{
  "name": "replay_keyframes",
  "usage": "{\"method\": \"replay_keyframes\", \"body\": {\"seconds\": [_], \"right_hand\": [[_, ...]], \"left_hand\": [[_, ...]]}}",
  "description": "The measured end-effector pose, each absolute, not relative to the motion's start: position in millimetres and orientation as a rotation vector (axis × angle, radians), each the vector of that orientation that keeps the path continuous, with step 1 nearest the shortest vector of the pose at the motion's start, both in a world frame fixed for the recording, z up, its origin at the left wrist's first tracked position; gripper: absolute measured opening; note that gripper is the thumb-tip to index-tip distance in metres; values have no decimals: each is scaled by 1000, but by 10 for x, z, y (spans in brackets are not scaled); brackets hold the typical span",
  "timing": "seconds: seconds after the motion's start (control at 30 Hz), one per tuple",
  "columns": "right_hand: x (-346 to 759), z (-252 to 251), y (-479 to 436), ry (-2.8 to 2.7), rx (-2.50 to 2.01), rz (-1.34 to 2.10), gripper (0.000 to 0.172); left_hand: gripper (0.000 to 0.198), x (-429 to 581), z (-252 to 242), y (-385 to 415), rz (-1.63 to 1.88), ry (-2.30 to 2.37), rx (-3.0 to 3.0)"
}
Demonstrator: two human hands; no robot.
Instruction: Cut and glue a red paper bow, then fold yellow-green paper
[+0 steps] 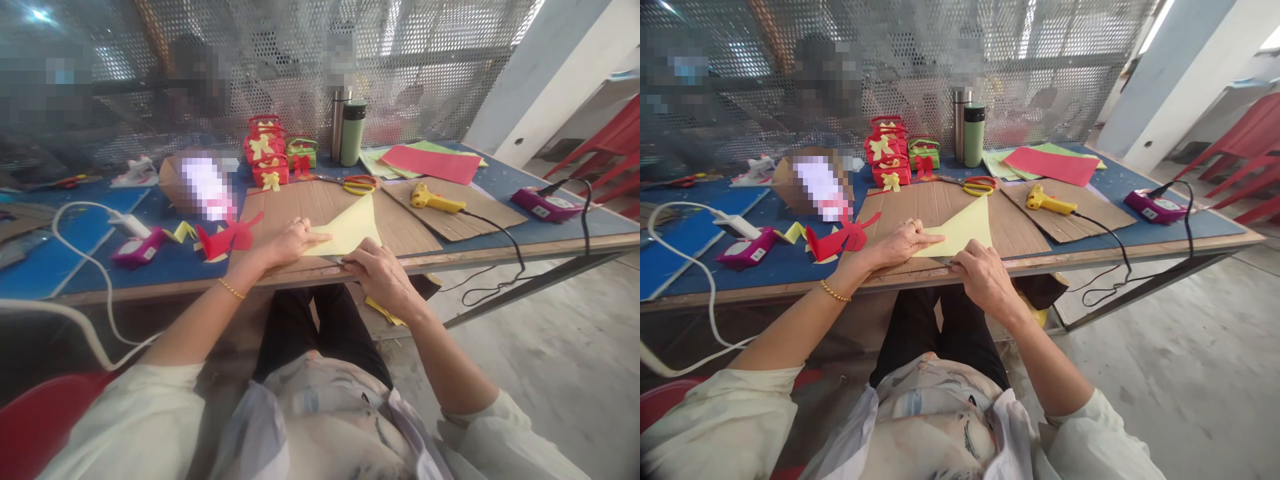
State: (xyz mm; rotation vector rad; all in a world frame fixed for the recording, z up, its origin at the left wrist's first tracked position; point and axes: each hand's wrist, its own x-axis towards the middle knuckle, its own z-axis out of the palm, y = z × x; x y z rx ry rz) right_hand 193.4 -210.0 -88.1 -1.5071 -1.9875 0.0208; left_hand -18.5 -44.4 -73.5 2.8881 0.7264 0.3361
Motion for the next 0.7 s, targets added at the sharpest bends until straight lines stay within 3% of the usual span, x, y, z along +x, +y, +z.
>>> {"method": "replay_keyframes", "body": {"seconds": [0.7], "right_hand": [[1898,-880,-2089,-1991,-1454,71,19]], "left_hand": [[41,-190,-751,-430,359,708,2892]]}}
